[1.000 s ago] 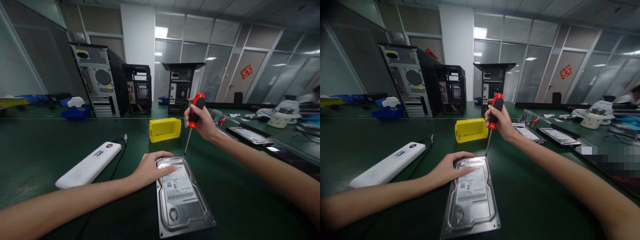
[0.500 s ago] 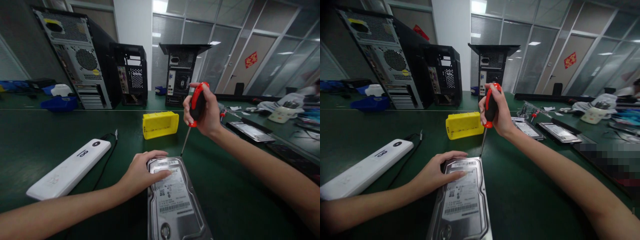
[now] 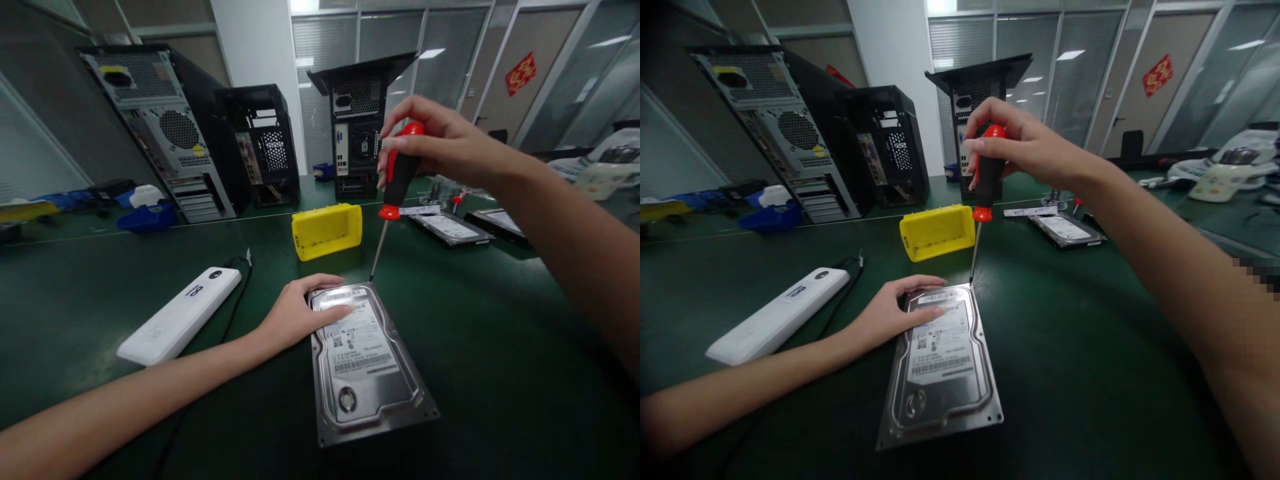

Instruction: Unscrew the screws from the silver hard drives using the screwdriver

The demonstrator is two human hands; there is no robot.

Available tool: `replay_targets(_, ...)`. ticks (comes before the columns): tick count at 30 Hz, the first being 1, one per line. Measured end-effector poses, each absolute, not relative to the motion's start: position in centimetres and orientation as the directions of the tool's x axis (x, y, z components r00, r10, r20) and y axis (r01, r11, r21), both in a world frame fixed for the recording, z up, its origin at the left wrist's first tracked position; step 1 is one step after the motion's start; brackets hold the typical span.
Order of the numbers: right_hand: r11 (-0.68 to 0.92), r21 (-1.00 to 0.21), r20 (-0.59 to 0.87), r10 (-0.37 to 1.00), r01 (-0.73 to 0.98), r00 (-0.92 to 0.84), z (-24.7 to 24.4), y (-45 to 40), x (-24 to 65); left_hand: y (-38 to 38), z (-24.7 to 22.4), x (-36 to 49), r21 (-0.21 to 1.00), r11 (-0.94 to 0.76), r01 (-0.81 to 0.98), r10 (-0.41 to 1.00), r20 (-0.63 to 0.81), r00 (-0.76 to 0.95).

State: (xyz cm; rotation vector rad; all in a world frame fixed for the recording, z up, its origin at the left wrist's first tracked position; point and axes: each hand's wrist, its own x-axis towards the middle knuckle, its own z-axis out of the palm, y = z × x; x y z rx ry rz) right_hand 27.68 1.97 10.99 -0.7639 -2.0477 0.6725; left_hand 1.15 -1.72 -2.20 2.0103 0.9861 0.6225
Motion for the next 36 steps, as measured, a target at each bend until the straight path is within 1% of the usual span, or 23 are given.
replay_targets(3,0.716,-0.55,0.482,0.693,0.43,-0.537,12.2,0.4,28.2,-1.9,-1.9,1.2,0.806,-0.396,0.44,0.813,0.084,0.577)
replay_targets(5,0.722,-0.49,0.449,0.689,0.488,-0.569,12.9,-0.8,28.4,-2.0,-1.7,1.2,0.8,-0.396,0.451,0.813,0.076,0.578)
replay_targets(7,0.722,-0.483,0.415,0.687,0.495,-0.597,13.4,-1.7,28.7,-2.2,-1.6,1.2,0.794,-0.408,0.45,0.808,0.085,0.583)
replay_targets(11,0.707,-0.535,0.358,0.686,0.463,-0.634,13.8,-2.5,28.9,-2.4,-1.5,1.1,0.788,-0.424,0.447,0.798,0.091,0.595)
replay_targets(13,0.689,-0.551,0.364,0.706,0.47,-0.608,13.6,-2.5,28.7,-2.5,-1.4,1.0,0.787,-0.421,0.451,0.799,0.087,0.595)
replay_targets(15,0.689,-0.53,0.394,0.716,0.494,-0.576,13.4,-2.4,28.3,-2.6,-1.3,1.0,0.79,-0.417,0.449,0.8,0.085,0.594)
replay_targets(17,0.713,-0.437,0.443,0.701,0.548,-0.558,13.2,-2.3,28.0,-2.5,-1.3,1.0,0.796,-0.413,0.443,0.798,0.082,0.597)
replay_targets(20,0.719,-0.231,0.506,0.664,0.655,-0.55,13.3,-2.5,27.8,-2.4,-1.6,1.0,0.798,-0.416,0.436,0.797,0.09,0.597)
replay_targets(21,0.706,-0.181,0.515,0.661,0.685,-0.545,13.4,-2.7,27.8,-2.3,-1.7,1.0,0.797,-0.423,0.431,0.797,0.101,0.595)
replay_targets(23,0.685,-0.138,0.509,0.669,0.716,-0.542,13.6,-3.0,28.0,-2.2,-2.0,1.0,0.795,-0.432,0.427,0.795,0.112,0.596)
replay_targets(28,0.7,-0.175,0.445,0.684,0.692,-0.579,13.8,-3.6,28.3,-2.3,-1.9,0.9,0.797,-0.418,0.436,0.8,0.095,0.593)
replay_targets(30,0.71,-0.248,0.446,0.688,0.659,-0.573,13.6,-3.6,28.3,-2.4,-1.6,0.9,0.795,-0.413,0.445,0.801,0.085,0.592)
replay_targets(34,0.694,-0.466,0.429,0.72,0.549,-0.545,13.2,-3.5,27.9,-2.7,-1.1,1.1,0.797,-0.404,0.449,0.8,0.07,0.595)
replay_targets(36,0.681,-0.526,0.417,0.728,0.509,-0.544,13.0,-3.3,27.8,-2.7,-1.0,1.1,0.801,-0.404,0.441,0.8,0.075,0.595)
